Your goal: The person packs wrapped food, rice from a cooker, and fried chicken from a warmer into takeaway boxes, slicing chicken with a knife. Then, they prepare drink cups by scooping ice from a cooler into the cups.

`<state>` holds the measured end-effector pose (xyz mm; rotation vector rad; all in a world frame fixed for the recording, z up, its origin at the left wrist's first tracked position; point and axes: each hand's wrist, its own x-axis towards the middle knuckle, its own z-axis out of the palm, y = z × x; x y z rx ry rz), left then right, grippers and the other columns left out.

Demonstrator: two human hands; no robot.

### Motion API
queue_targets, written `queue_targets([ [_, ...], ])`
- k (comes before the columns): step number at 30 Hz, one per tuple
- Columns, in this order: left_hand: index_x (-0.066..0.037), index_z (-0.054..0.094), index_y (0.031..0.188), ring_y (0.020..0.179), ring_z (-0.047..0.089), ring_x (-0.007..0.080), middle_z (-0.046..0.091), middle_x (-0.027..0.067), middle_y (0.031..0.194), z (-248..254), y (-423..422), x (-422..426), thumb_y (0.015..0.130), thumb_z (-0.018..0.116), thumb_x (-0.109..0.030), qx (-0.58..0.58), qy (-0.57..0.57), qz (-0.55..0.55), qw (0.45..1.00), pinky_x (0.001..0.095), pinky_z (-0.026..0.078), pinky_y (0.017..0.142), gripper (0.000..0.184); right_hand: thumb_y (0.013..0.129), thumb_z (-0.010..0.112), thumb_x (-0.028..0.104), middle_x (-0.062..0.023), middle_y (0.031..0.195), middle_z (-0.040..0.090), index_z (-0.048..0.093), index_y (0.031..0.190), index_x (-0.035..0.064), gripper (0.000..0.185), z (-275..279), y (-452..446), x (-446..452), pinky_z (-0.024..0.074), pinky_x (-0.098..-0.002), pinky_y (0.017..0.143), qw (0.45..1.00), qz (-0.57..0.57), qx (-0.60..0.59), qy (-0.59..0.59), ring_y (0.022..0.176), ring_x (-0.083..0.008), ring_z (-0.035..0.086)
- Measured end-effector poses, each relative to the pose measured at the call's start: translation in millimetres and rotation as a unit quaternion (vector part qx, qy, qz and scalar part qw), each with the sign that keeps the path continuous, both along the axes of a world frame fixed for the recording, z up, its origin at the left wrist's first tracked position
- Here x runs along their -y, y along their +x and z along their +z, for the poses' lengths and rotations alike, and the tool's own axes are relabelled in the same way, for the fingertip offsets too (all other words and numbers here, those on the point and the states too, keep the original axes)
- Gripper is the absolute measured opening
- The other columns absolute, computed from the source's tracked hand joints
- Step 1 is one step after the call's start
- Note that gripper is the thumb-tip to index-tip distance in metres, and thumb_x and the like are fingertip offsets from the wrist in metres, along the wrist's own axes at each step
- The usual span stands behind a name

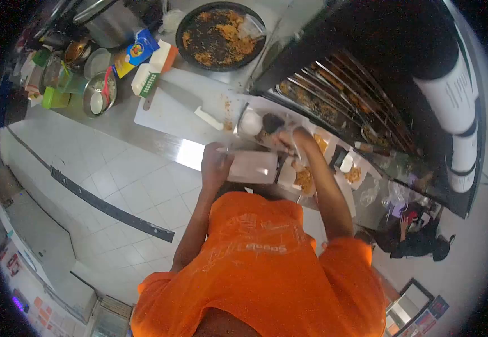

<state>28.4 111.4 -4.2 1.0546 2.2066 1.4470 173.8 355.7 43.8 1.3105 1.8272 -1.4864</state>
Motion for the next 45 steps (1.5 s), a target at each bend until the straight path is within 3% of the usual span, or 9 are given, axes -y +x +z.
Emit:
queue_targets([
  [9, -0.001, 0.055, 0.114, 0.088, 0.060, 0.0239, 0.061, 0.0145, 0.098, -140.1, 42.3, 50.2, 0.089, 0.071, -0.028, 0.316, -0.201, -0.089, 0.923, 0.0367, 0.050, 0.078, 0.041, 0.080, 0.077, 0.031, -0.0230, 0.096, 0.066, 0.029, 0.143, -0.0059, 0.088, -19.9, -212.8, 9.0, 0.0515, -0.0399, 0.051, 0.948, -0.271, -0.155, 0.066, 0.059, -0.0284, 0.065],
  [13, 0.000, 0.053, 0.120, 0.092, 0.061, 0.0210, 0.062, 0.0128, 0.103, -130.8, 38.0, 27.0, 0.091, 0.069, -0.028, 0.345, -0.100, -0.086, 0.929, 0.0358, 0.051, 0.080, 0.043, 0.083, 0.070, 0.035, -0.0303, 0.139, 0.050, 0.029, 0.146, 0.0005, 0.083, -121.0, -264.6, -56.1, 0.0434, -0.0429, 0.106, 0.926, -0.097, -0.040, 0.363, 0.124, -0.0403, 0.055],
  [18, -0.001, 0.050, 0.128, 0.097, 0.062, 0.0200, 0.063, 0.0110, 0.108, -101.5, 26.0, 11.7, 0.092, 0.067, -0.015, 0.488, -0.062, -0.070, 0.868, 0.0331, 0.053, 0.083, 0.042, 0.085, 0.068, 0.032, -0.0258, 0.139, 0.051, 0.027, 0.152, 0.0105, 0.082, -58.9, -242.9, -37.3, 0.0448, -0.0464, 0.105, 0.939, -0.010, -0.031, 0.342, 0.124, -0.0400, 0.055],
  [20, -0.002, 0.052, 0.127, 0.096, 0.063, 0.0188, 0.063, 0.0090, 0.107, -107.1, 17.3, 20.0, 0.090, 0.066, -0.009, 0.470, -0.039, -0.097, 0.877, 0.0321, 0.053, 0.083, 0.040, 0.086, 0.067, 0.017, -0.0184, 0.111, 0.066, 0.044, 0.140, 0.0147, 0.059, -76.7, -205.9, 12.6, 0.0500, -0.0431, 0.094, 0.786, 0.013, -0.202, 0.585, 0.105, -0.0350, 0.064],
  [23, -0.004, 0.062, 0.113, 0.087, 0.064, 0.0166, 0.066, 0.0047, 0.098, -92.2, 5.8, 34.6, 0.089, 0.058, -0.004, 0.505, -0.070, -0.057, 0.858, 0.0296, 0.053, 0.078, 0.024, 0.091, 0.063, 0.006, -0.0080, 0.105, 0.067, 0.054, 0.131, 0.0130, 0.042, 6.1, -132.5, 69.5, 0.0507, -0.0379, 0.094, 0.966, -0.031, -0.220, 0.130, 0.096, -0.0212, 0.064],
  [29, -0.004, 0.062, 0.080, 0.070, 0.057, 0.0127, 0.063, 0.0058, 0.078, -87.9, -14.4, 54.4, 0.089, 0.043, -0.008, 0.476, -0.058, 0.077, 0.874, 0.0255, 0.046, 0.064, 0.021, 0.086, 0.066, -0.002, -0.0055, 0.107, 0.069, 0.071, 0.109, 0.0087, 0.025, 57.7, 23.4, 63.6, 0.0561, -0.0303, 0.087, 0.815, -0.373, -0.434, -0.097, 0.093, -0.0180, 0.063],
  [33, -0.008, 0.051, 0.072, 0.077, 0.060, 0.0163, 0.060, 0.0056, 0.077, -75.1, -5.9, 50.4, 0.090, 0.040, -0.013, 0.420, -0.010, 0.052, 0.906, 0.0278, 0.045, 0.071, 0.021, 0.083, 0.069, -0.001, -0.0054, 0.108, 0.068, 0.069, 0.106, 0.0043, 0.024, 105.6, 97.5, 47.9, 0.0532, -0.0276, 0.083, 0.744, -0.268, -0.597, 0.135, 0.095, -0.0148, 0.062],
  [37, -0.007, 0.050, 0.071, 0.081, 0.061, 0.0201, 0.060, 0.0087, 0.082, -68.8, 39.7, 54.1, 0.083, 0.042, -0.012, 0.449, 0.081, 0.075, 0.887, 0.0304, 0.048, 0.075, 0.015, 0.097, 0.061, 0.006, -0.0078, 0.106, 0.071, 0.070, 0.110, 0.0033, 0.016, 151.3, 130.8, 20.5, 0.0484, -0.0255, 0.091, 0.776, -0.215, -0.284, 0.520, 0.100, -0.0130, 0.063],
  [45, -0.007, 0.051, 0.073, 0.088, 0.060, 0.0212, 0.060, 0.0082, 0.089, -110.1, 123.2, 174.3, 0.085, 0.049, -0.012, 0.450, 0.033, 0.137, 0.882, 0.0345, 0.049, 0.078, 0.013, 0.098, 0.058, 0.014, -0.0087, 0.110, 0.070, 0.069, 0.115, 0.0073, 0.021, 92.8, 172.1, -13.1, 0.0469, -0.0272, 0.090, 0.851, -0.132, -0.206, 0.464, 0.101, -0.0165, 0.065],
])
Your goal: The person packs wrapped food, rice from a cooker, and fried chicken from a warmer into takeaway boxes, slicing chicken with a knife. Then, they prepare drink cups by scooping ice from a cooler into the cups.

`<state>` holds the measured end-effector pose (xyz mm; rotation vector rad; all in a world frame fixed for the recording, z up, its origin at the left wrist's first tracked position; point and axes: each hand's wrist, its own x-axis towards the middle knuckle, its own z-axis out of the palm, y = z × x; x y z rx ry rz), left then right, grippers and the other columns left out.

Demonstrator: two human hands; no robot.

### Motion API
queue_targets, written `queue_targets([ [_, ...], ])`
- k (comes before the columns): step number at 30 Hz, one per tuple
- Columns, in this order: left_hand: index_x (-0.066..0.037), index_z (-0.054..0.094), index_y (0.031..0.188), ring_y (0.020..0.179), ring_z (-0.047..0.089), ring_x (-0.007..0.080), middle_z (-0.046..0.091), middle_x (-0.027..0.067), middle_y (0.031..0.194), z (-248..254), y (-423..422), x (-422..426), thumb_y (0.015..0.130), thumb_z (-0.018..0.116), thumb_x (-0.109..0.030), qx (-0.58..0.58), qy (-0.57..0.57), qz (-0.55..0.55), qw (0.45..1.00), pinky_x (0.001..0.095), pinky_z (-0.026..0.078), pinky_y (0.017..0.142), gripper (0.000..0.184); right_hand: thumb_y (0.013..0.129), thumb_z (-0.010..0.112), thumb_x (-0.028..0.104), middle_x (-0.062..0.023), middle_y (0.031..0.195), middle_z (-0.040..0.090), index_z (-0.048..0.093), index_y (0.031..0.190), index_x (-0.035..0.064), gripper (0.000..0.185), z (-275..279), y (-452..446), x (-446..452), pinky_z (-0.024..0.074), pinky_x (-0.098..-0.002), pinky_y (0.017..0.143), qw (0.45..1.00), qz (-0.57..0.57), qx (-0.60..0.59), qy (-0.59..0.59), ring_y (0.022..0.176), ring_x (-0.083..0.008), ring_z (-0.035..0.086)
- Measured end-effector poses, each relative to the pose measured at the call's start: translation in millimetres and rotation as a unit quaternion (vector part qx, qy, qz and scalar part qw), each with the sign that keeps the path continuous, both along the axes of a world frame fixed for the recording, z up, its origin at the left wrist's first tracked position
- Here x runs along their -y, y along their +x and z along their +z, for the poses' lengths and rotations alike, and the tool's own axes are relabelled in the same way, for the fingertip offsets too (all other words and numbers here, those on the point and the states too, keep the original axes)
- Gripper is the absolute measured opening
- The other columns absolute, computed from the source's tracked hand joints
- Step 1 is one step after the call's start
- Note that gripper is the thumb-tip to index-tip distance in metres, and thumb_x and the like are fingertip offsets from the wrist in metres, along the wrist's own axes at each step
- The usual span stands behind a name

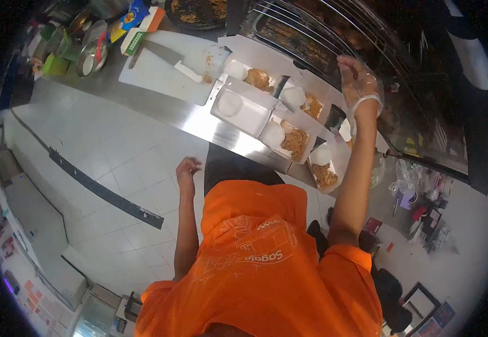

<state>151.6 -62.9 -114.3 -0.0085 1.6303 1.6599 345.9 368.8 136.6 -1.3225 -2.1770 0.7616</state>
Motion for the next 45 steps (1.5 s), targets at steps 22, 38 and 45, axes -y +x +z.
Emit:
queue_targets([
  [22, -0.014, 0.052, 0.085, 0.081, 0.063, 0.0147, 0.059, 0.0003, 0.089, 20.1, 10.1, 88.8, 0.089, 0.060, -0.008, -0.030, -0.082, 0.137, 0.987, 0.0282, 0.051, 0.064, 0.011, 0.096, 0.057, 0.041, -0.0191, 0.132, 0.061, 0.062, 0.130, 0.0077, 0.048, 103.6, -115.0, -82.9, 0.0428, -0.0380, 0.103, 0.942, -0.148, 0.159, 0.257, 0.125, -0.0295, 0.057],
  [38, -0.011, 0.059, 0.099, 0.084, 0.065, 0.0192, 0.061, 0.0034, 0.093, -62.5, -132.4, 96.1, 0.093, 0.061, -0.018, 0.049, -0.171, 0.004, 0.984, 0.0318, 0.053, 0.068, 0.009, 0.094, 0.059, 0.038, -0.0182, 0.129, 0.060, 0.061, 0.128, 0.0101, 0.044, 113.3, -66.6, -163.4, 0.0442, -0.0395, 0.100, 0.850, -0.256, 0.221, 0.404, 0.120, -0.0310, 0.058],
  [45, -0.013, 0.059, 0.098, 0.085, 0.062, 0.0151, 0.060, 0.0007, 0.093, -56.1, -203.0, 98.8, 0.094, 0.057, -0.015, 0.091, -0.215, -0.048, 0.971, 0.0296, 0.048, 0.069, 0.005, 0.093, 0.060, 0.037, -0.0179, 0.128, 0.060, 0.061, 0.127, 0.0112, 0.043, 120.2, -58.5, -160.9, 0.0448, -0.0402, 0.098, 0.851, -0.257, 0.234, 0.395, 0.118, -0.0317, 0.058],
])
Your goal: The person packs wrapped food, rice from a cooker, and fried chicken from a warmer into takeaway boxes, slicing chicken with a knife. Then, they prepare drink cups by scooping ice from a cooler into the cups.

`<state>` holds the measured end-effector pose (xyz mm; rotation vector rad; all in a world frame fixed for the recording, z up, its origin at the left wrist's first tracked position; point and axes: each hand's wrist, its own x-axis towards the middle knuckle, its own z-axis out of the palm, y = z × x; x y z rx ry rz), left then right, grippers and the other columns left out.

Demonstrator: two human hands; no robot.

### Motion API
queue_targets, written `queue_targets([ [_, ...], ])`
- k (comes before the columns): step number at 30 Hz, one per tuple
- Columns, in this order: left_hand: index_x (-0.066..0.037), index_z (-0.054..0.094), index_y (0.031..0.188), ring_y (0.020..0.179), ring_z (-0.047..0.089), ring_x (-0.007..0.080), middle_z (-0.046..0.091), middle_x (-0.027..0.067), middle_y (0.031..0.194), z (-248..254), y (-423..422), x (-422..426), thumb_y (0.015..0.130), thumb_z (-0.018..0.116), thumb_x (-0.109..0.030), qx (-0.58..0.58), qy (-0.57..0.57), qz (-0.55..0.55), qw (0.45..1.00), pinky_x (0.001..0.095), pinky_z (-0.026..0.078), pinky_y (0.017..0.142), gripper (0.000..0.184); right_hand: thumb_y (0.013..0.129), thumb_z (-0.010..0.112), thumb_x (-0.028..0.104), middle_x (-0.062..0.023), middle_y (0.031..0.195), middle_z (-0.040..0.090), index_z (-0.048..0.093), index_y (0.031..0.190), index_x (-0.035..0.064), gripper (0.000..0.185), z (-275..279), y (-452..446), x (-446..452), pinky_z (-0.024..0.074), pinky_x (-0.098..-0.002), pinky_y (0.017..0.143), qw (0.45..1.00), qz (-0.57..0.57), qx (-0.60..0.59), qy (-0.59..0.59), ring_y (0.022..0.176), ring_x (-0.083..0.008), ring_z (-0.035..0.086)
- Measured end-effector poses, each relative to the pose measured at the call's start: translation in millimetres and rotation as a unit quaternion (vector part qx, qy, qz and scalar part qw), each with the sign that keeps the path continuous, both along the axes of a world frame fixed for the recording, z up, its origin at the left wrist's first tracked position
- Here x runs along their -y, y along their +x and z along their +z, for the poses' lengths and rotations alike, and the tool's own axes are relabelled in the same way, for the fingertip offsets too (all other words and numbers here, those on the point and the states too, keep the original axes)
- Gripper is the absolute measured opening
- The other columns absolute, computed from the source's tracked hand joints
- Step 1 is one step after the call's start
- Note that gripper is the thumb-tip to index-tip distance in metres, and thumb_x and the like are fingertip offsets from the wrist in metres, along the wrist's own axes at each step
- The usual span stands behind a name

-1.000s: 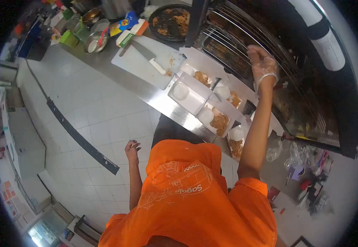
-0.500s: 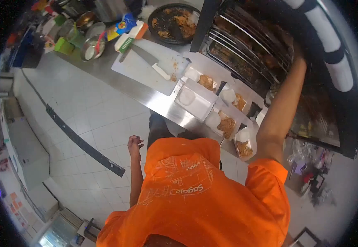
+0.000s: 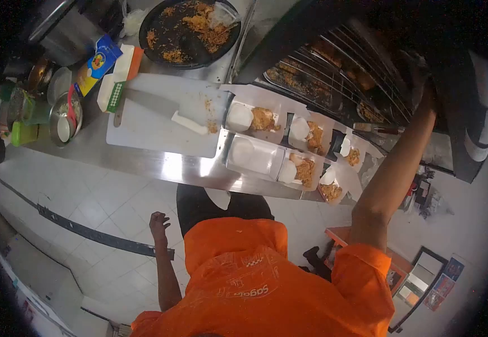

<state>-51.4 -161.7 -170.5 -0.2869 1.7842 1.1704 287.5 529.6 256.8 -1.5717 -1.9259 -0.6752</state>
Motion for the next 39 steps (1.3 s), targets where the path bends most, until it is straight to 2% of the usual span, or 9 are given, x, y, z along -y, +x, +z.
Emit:
queue_targets([
  [3, -0.013, 0.058, 0.098, 0.083, 0.062, 0.0146, 0.060, 0.0005, 0.093, 4.6, -18.5, -9.1, 0.092, 0.056, -0.011, -0.001, -0.007, -0.006, 1.000, 0.0293, 0.048, 0.068, 0.007, 0.093, 0.061, 0.037, -0.0177, 0.128, 0.060, 0.061, 0.127, 0.0116, 0.042, -1.8, -9.2, -22.3, 0.0450, -0.0405, 0.098, 1.000, -0.010, 0.008, -0.013, 0.117, -0.0319, 0.058],
  [6, -0.012, 0.058, 0.100, 0.085, 0.063, 0.0182, 0.059, 0.0025, 0.091, 19.8, -29.2, -21.3, 0.090, 0.061, -0.017, -0.028, -0.010, -0.045, 0.999, 0.0327, 0.051, 0.070, 0.012, 0.093, 0.061, 0.036, -0.0176, 0.127, 0.060, 0.061, 0.126, 0.0121, 0.041, 4.9, -22.1, -54.0, 0.0453, -0.0408, 0.097, 0.999, -0.026, 0.019, -0.027, 0.116, -0.0322, 0.058],
  [12, -0.012, 0.059, 0.100, 0.082, 0.063, 0.0139, 0.061, 0.0007, 0.093, 19.5, -24.1, -3.0, 0.096, 0.057, -0.013, -0.049, -0.005, -0.029, 0.998, 0.0283, 0.048, 0.067, 0.005, 0.092, 0.062, 0.035, -0.0172, 0.126, 0.060, 0.061, 0.126, 0.0130, 0.040, -1.7, -36.4, -78.5, 0.0458, -0.0414, 0.096, 0.998, -0.036, 0.029, -0.049, 0.114, -0.0328, 0.059],
  [21, -0.011, 0.061, 0.101, 0.079, 0.064, 0.0121, 0.063, 0.0011, 0.090, 14.1, 38.8, 28.1, 0.095, 0.061, -0.019, -0.101, -0.041, -0.001, 0.994, 0.0266, 0.048, 0.061, 0.010, 0.090, 0.063, 0.033, -0.0168, 0.124, 0.060, 0.060, 0.124, 0.0143, 0.039, -6.1, -34.9, -82.2, 0.0465, -0.0422, 0.094, 0.996, -0.023, -0.003, -0.083, 0.112, -0.0336, 0.059],
  [26, -0.009, 0.063, 0.099, 0.066, 0.063, 0.0121, 0.063, 0.0016, 0.084, -13.2, 94.8, 50.7, 0.095, 0.060, -0.011, -0.176, -0.020, 0.010, 0.984, 0.0248, 0.046, 0.055, 0.005, 0.090, 0.064, 0.032, -0.0165, 0.123, 0.060, 0.060, 0.124, 0.0151, 0.038, -13.3, -31.7, -87.2, 0.0470, -0.0427, 0.093, 0.995, -0.001, -0.024, -0.101, 0.110, -0.0341, 0.059],
  [30, -0.005, 0.062, 0.098, 0.070, 0.062, 0.0120, 0.063, 0.0037, 0.083, -32.0, 143.2, 63.5, 0.091, 0.059, -0.002, -0.154, -0.010, 0.075, 0.985, 0.0264, 0.052, 0.058, 0.009, 0.089, 0.064, 0.032, -0.0163, 0.123, 0.060, 0.060, 0.123, 0.0157, 0.038, -23.0, -23.7, -75.9, 0.0473, -0.0431, 0.092, 0.992, 0.035, -0.054, -0.111, 0.109, -0.0345, 0.059],
  [35, -0.003, 0.063, 0.099, 0.075, 0.063, 0.0148, 0.063, 0.0064, 0.086, -28.2, 186.9, 60.3, 0.088, 0.057, 0.001, -0.135, -0.057, 0.091, 0.985, 0.0294, 0.058, 0.065, 0.013, 0.089, 0.065, 0.031, -0.0160, 0.122, 0.060, 0.060, 0.122, 0.0164, 0.037, -57.8, -26.7, 50.6, 0.0477, -0.0436, 0.091, 0.959, 0.211, -0.187, -0.030, 0.108, -0.0349, 0.059],
  [37, -0.002, 0.064, 0.099, 0.077, 0.064, 0.0152, 0.064, 0.0073, 0.087, -29.8, 190.2, 59.3, 0.088, 0.057, 0.001, -0.152, -0.061, 0.070, 0.984, 0.0297, 0.059, 0.065, 0.013, 0.088, 0.065, 0.030, -0.0159, 0.121, 0.060, 0.060, 0.122, 0.0167, 0.037, -85.7, -55.0, 137.6, 0.0479, -0.0438, 0.090, 0.911, 0.319, -0.243, -0.098, 0.107, -0.0351, 0.060],
  [39, -0.002, 0.064, 0.100, 0.079, 0.065, 0.0155, 0.065, 0.0080, 0.089, -30.2, 183.2, 62.4, 0.087, 0.057, 0.000, -0.186, -0.067, 0.009, 0.980, 0.0298, 0.059, 0.065, 0.014, 0.088, 0.065, 0.030, -0.0158, 0.121, 0.060, 0.060, 0.122, 0.0170, 0.037, -120.1, -106.2, 216.0, 0.0481, -0.0440, 0.090, 0.836, 0.421, -0.241, -0.257, 0.106, -0.0353, 0.060],
])
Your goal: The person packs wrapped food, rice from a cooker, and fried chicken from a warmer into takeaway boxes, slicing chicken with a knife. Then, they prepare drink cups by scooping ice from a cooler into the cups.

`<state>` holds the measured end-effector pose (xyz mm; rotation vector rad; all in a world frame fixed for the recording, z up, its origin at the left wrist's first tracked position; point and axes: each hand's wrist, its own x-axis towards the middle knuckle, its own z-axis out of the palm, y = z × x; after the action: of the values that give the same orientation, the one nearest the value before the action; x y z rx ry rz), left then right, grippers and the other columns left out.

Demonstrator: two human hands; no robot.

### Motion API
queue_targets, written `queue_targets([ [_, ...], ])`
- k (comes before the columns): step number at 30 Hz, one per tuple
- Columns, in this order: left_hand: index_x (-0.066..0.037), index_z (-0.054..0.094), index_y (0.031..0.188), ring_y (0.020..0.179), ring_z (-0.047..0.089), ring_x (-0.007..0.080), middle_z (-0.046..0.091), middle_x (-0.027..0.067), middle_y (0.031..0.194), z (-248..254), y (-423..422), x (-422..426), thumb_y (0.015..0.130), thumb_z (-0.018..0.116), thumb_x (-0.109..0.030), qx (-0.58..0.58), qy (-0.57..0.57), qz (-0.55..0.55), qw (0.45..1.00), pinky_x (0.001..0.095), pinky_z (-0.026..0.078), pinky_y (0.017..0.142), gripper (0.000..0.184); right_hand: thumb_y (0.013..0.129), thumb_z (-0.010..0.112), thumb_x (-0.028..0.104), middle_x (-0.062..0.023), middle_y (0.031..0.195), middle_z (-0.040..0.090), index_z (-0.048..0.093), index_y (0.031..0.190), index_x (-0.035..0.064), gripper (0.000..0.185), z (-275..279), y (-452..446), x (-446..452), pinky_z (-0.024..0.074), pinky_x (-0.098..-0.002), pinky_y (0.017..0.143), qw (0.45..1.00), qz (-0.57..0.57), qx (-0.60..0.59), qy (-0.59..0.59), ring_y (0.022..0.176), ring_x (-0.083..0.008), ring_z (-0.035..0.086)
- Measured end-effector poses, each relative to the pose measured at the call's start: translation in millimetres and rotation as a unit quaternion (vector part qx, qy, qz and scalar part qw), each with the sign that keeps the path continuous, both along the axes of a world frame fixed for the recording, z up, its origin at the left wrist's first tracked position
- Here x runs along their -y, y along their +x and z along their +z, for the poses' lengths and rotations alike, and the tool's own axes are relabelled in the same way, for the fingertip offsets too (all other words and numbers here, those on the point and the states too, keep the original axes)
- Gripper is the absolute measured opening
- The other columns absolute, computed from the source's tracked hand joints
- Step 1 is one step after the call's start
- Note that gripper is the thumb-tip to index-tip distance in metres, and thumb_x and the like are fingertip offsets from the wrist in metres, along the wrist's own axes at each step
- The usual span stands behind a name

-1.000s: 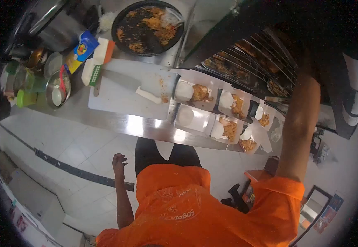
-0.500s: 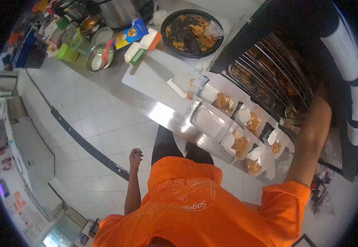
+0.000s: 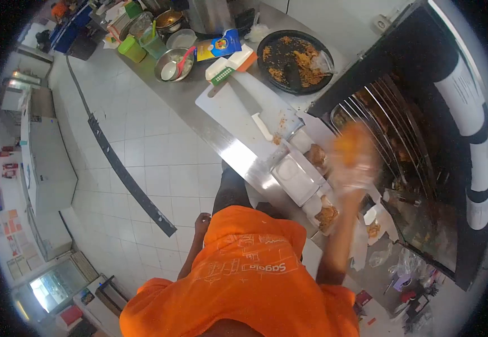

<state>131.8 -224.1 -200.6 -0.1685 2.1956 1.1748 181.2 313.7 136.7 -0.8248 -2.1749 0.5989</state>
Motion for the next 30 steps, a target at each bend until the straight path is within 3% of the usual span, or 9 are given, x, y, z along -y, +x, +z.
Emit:
queue_targets([
  [2, -0.003, 0.064, 0.101, 0.077, 0.066, 0.0157, 0.065, 0.0081, 0.089, -7.6, -16.5, 3.1, 0.088, 0.058, -0.001, -0.053, 0.003, -0.043, 0.998, 0.0296, 0.059, 0.064, 0.015, 0.088, 0.066, 0.030, -0.0157, 0.121, 0.060, 0.060, 0.122, 0.0173, 0.037, -41.3, -68.8, 51.8, 0.0482, -0.0442, 0.090, 0.974, 0.161, 0.104, -0.121, 0.106, -0.0355, 0.060],
  [5, -0.006, 0.065, 0.104, 0.074, 0.067, 0.0160, 0.066, 0.0079, 0.086, -1.2, -70.3, -3.2, 0.089, 0.059, -0.003, -0.033, 0.011, -0.065, 0.997, 0.0304, 0.058, 0.064, 0.016, 0.087, 0.066, 0.029, -0.0156, 0.120, 0.059, 0.060, 0.121, 0.0178, 0.036, -112.8, -176.6, 81.3, 0.0485, -0.0445, 0.089, 0.887, 0.301, 0.310, -0.162, 0.105, -0.0358, 0.060],
  [8, -0.007, 0.064, 0.105, 0.072, 0.067, 0.0158, 0.067, 0.0079, 0.085, 12.3, -135.5, 3.1, 0.090, 0.058, -0.004, -0.008, -0.019, -0.055, 0.998, 0.0311, 0.056, 0.065, 0.016, 0.089, 0.063, 0.028, -0.0149, 0.132, 0.055, 0.058, 0.129, 0.0198, 0.041, -179.4, -238.0, 74.8, 0.0464, -0.0453, 0.095, 0.819, 0.346, 0.452, -0.079, 0.113, -0.0357, 0.057],
  [11, -0.008, 0.063, 0.105, 0.068, 0.066, 0.0137, 0.065, 0.0062, 0.084, 18.9, -198.1, 39.0, 0.093, 0.058, -0.009, -0.046, -0.025, -0.046, 0.998, 0.0289, 0.052, 0.059, 0.013, 0.092, 0.056, 0.027, -0.0152, 0.136, 0.054, 0.050, 0.140, 0.0211, 0.049, -241.9, -229.0, 49.4, 0.0455, -0.0460, 0.098, 0.853, 0.331, 0.403, 0.029, 0.116, -0.0359, 0.056],
  [15, -0.009, 0.063, 0.105, 0.069, 0.064, 0.0118, 0.062, 0.0023, 0.087, 38.3, -256.4, 69.7, 0.094, 0.059, -0.012, 0.010, -0.023, 0.064, 0.998, 0.0271, 0.050, 0.053, 0.012, 0.091, 0.055, 0.024, -0.0200, 0.138, 0.052, 0.039, 0.148, 0.0206, 0.059, -244.8, -217.0, 34.6, 0.0442, -0.0464, 0.101, 0.837, 0.241, 0.491, 0.008, 0.118, -0.0367, 0.055],
  [17, -0.008, 0.063, 0.104, 0.070, 0.064, 0.0122, 0.063, 0.0026, 0.087, 15.0, -296.8, 85.6, 0.094, 0.060, -0.013, -0.019, -0.014, -0.033, 0.999, 0.0264, 0.051, 0.056, 0.011, 0.091, 0.054, 0.023, -0.0225, 0.136, 0.052, 0.035, 0.150, 0.0207, 0.062, -273.7, -215.3, 32.1, 0.0448, -0.0482, 0.100, 0.852, 0.183, 0.487, -0.066, 0.116, -0.0377, 0.056],
  [20, -0.006, 0.064, 0.104, 0.070, 0.064, 0.0133, 0.064, 0.0039, 0.088, 11.1, -367.3, 59.4, 0.094, 0.061, -0.010, -0.083, -0.066, -0.180, 0.978, 0.0260, 0.053, 0.062, 0.011, 0.091, 0.053, 0.023, -0.0258, 0.132, 0.053, 0.034, 0.151, 0.0209, 0.063, -208.8, -236.5, 31.8, 0.0472, -0.0501, 0.096, 0.825, 0.152, 0.485, -0.246, 0.112, -0.0402, 0.058],
  [21, -0.005, 0.063, 0.104, 0.072, 0.064, 0.0136, 0.064, 0.0046, 0.090, 17.7, -388.2, 37.9, 0.093, 0.060, -0.007, -0.086, -0.030, -0.192, 0.977, 0.0264, 0.053, 0.063, 0.011, 0.093, 0.051, 0.024, -0.0282, 0.126, 0.055, 0.029, 0.153, 0.0232, 0.064, -258.8, -223.1, 23.6, 0.0501, -0.0513, 0.088, 0.838, 0.214, 0.485, -0.126, 0.104, -0.0425, 0.061],
  [30, -0.003, 0.059, 0.110, 0.086, 0.064, 0.0148, 0.066, 0.0027, 0.101, 102.4, -456.5, -179.3, 0.094, 0.057, -0.001, -0.106, 0.173, -0.299, 0.933, 0.0281, 0.053, 0.075, 0.017, 0.093, 0.052, 0.030, -0.0232, 0.114, 0.064, 0.048, 0.134, 0.0187, 0.043, -239.9, -212.5, 24.7, 0.0523, -0.0509, 0.081, 0.849, 0.145, 0.483, -0.154, 0.094, -0.0408, 0.066],
])
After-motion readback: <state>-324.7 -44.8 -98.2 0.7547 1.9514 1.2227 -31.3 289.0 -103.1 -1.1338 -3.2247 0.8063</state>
